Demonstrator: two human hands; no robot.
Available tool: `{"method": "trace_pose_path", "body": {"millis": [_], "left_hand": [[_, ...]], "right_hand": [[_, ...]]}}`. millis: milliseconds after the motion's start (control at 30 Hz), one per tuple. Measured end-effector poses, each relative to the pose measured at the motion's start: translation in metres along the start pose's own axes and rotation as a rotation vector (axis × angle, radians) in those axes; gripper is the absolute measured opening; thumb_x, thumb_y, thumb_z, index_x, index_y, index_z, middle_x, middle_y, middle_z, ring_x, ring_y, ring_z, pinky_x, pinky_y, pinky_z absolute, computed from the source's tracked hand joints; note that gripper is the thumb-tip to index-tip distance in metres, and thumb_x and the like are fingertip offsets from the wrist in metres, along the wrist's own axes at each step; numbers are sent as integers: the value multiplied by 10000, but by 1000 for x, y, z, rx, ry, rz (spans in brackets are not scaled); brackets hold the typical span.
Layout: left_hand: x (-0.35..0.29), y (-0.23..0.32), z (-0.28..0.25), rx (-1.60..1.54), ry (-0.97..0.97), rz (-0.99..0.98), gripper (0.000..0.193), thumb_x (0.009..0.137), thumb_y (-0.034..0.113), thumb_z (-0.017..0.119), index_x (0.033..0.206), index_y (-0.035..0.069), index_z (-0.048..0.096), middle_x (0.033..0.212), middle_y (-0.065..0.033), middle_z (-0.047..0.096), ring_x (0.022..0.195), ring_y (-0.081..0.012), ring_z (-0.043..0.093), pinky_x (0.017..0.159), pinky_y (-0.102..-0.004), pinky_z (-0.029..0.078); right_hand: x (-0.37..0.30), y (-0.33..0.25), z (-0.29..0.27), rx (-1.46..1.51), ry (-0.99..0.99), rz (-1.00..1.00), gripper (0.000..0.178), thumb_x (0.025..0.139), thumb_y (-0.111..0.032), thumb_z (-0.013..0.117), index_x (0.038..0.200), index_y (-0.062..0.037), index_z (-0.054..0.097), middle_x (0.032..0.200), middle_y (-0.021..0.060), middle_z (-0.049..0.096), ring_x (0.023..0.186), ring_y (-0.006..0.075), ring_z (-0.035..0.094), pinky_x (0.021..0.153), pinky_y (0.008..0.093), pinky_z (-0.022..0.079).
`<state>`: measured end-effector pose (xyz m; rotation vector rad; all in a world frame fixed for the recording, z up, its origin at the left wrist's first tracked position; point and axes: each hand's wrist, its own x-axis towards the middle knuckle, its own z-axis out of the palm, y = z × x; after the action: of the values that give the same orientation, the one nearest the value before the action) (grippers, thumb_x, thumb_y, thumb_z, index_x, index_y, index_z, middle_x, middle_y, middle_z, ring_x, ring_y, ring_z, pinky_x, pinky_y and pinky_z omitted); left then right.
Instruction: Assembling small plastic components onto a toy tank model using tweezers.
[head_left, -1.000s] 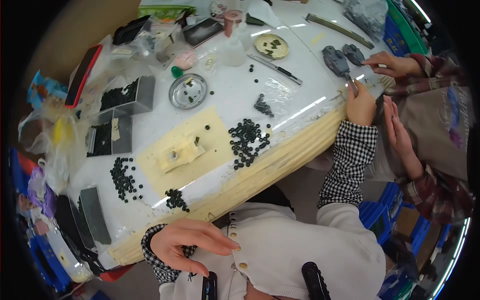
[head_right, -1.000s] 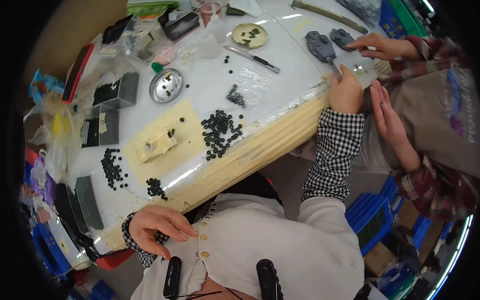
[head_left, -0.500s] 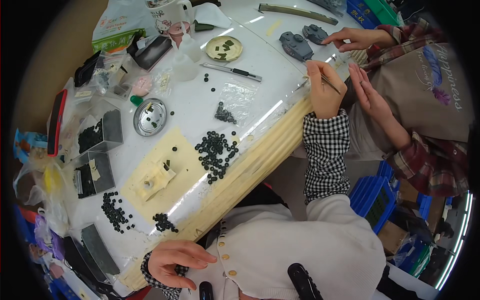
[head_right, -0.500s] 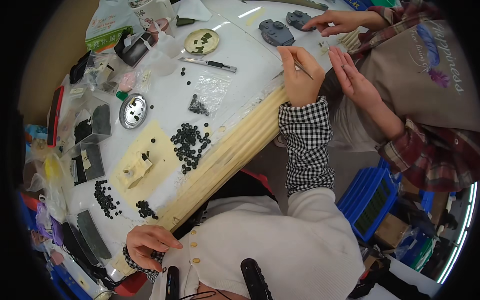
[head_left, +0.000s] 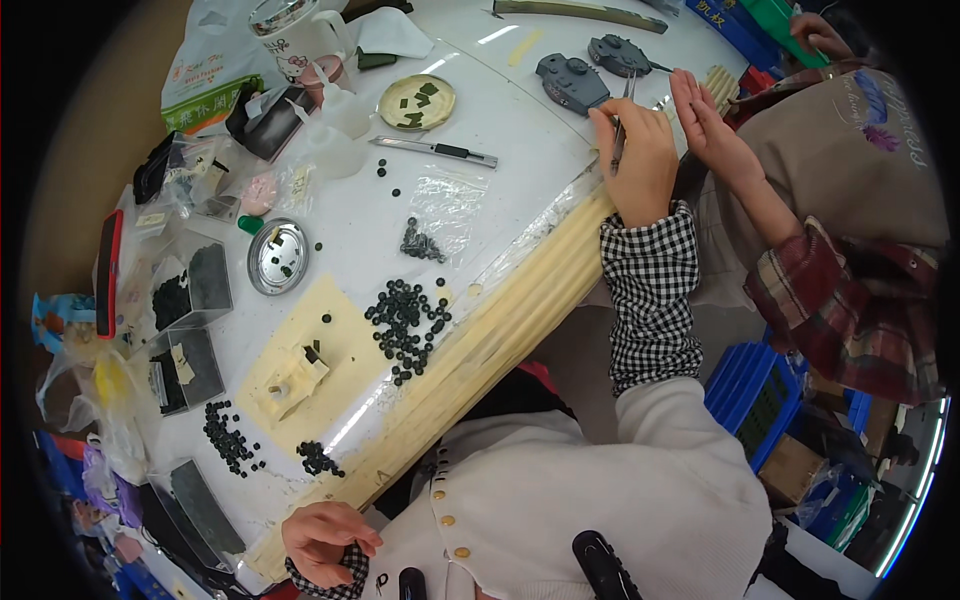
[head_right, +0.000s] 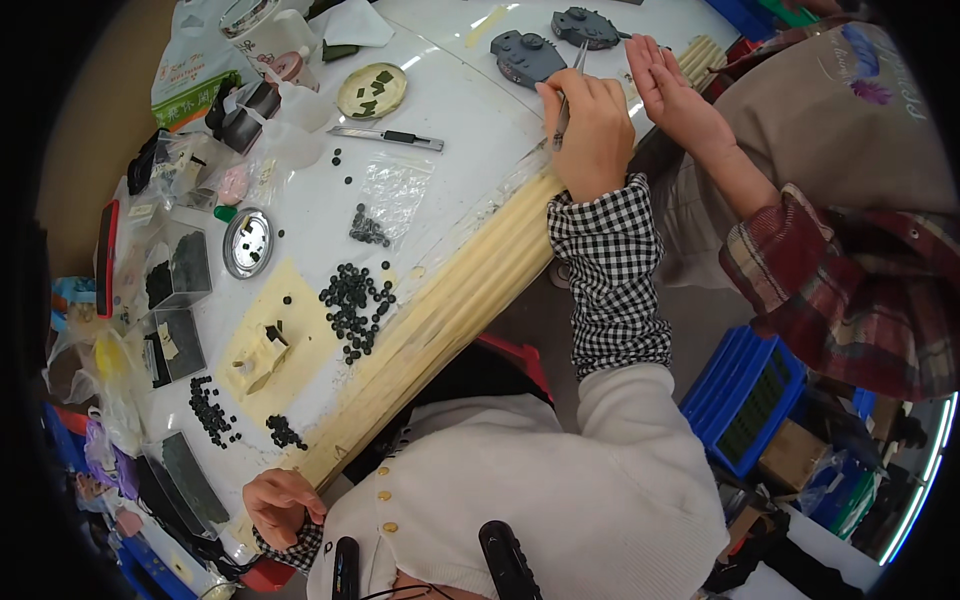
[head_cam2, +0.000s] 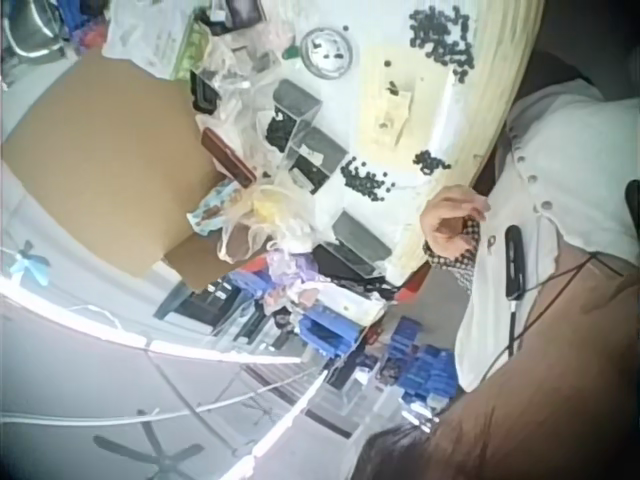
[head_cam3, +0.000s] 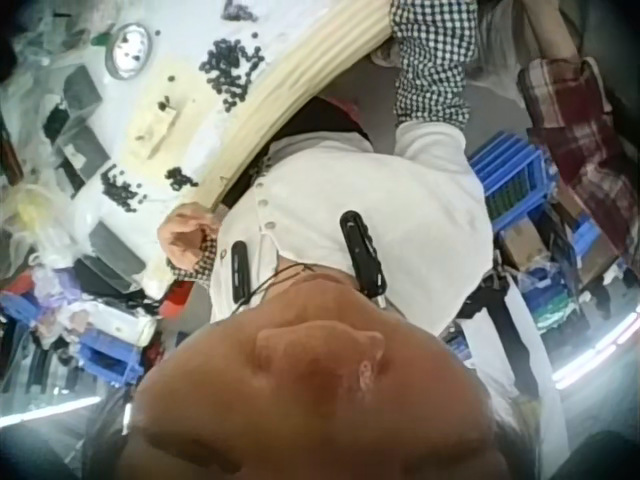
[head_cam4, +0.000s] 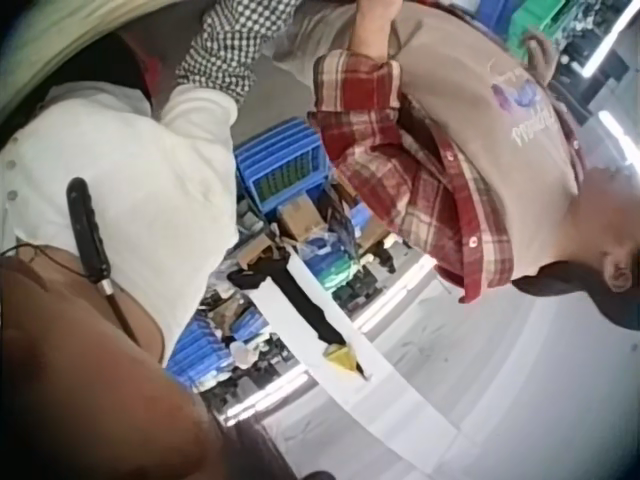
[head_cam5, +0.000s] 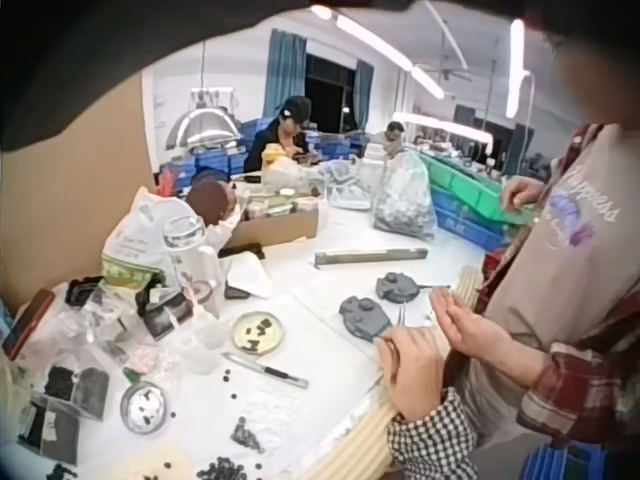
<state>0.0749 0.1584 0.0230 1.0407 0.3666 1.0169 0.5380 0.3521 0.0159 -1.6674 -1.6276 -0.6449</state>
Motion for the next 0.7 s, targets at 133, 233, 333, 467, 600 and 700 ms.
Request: {"method": "trace_pose_path", "body": {"millis": [133, 233, 333, 467, 600, 700], "left_hand": [[3, -1, 7, 67, 40, -33, 445, 785, 256, 832, 1068, 1, 602, 972, -198, 661, 721, -233, 684, 477, -256, 547], [14, -2, 12, 61, 23, -58, 449, 783, 258, 833, 1073, -3, 610, 981, -202, 663, 732, -239, 688, 483, -257, 552], [16, -4, 9, -65, -32, -51, 458, 768, 82, 810, 1151, -88, 625, 1056, -289, 647, 887, -341, 687, 623, -327, 599], [17, -3, 9, -66, -22, -57, 461, 768, 86, 810, 1153, -87, 625, 1062, -286, 648, 883, -339, 688, 628, -329, 601], [16, -3, 9, -70, -19, -69, 466, 764, 93, 815, 1154, -81, 629, 1062, -286, 648, 884, -339, 688, 635, -331, 604], [15, -3, 10, -68, -6, -77, 466, 762, 98, 818, 1151, -77, 632, 1056, -288, 649, 887, -339, 689, 641, -331, 605]], "right_hand": [[6, -3, 0, 134, -83, -149, 110, 837, -146, 717, 837, -70, 638, 756, 51, 632, 791, 238, 588, 673, 348, 491], [7, -7, 0, 159, -160, -211, 120, 827, -140, 730, 839, -51, 650, 766, 53, 636, 742, 236, 578, 651, 339, 486], [3, -8, 1, 141, -200, -182, 129, 825, -151, 733, 817, -53, 650, 715, 45, 605, 699, 227, 553, 623, 342, 474], [0, -6, 1, 144, -222, -170, 119, 835, -148, 723, 812, -55, 652, 692, 41, 590, 684, 222, 543, 604, 348, 462], [-1, -3, 5, 144, -203, -164, 183, 827, -217, 739, 772, -85, 624, 668, 31, 547, 690, 216, 548, 589, 348, 466], [3, -4, 3, 127, -39, -59, 158, 837, -153, 726, 810, -53, 607, 718, 57, 594, 695, 251, 549, 637, 361, 456]]}}
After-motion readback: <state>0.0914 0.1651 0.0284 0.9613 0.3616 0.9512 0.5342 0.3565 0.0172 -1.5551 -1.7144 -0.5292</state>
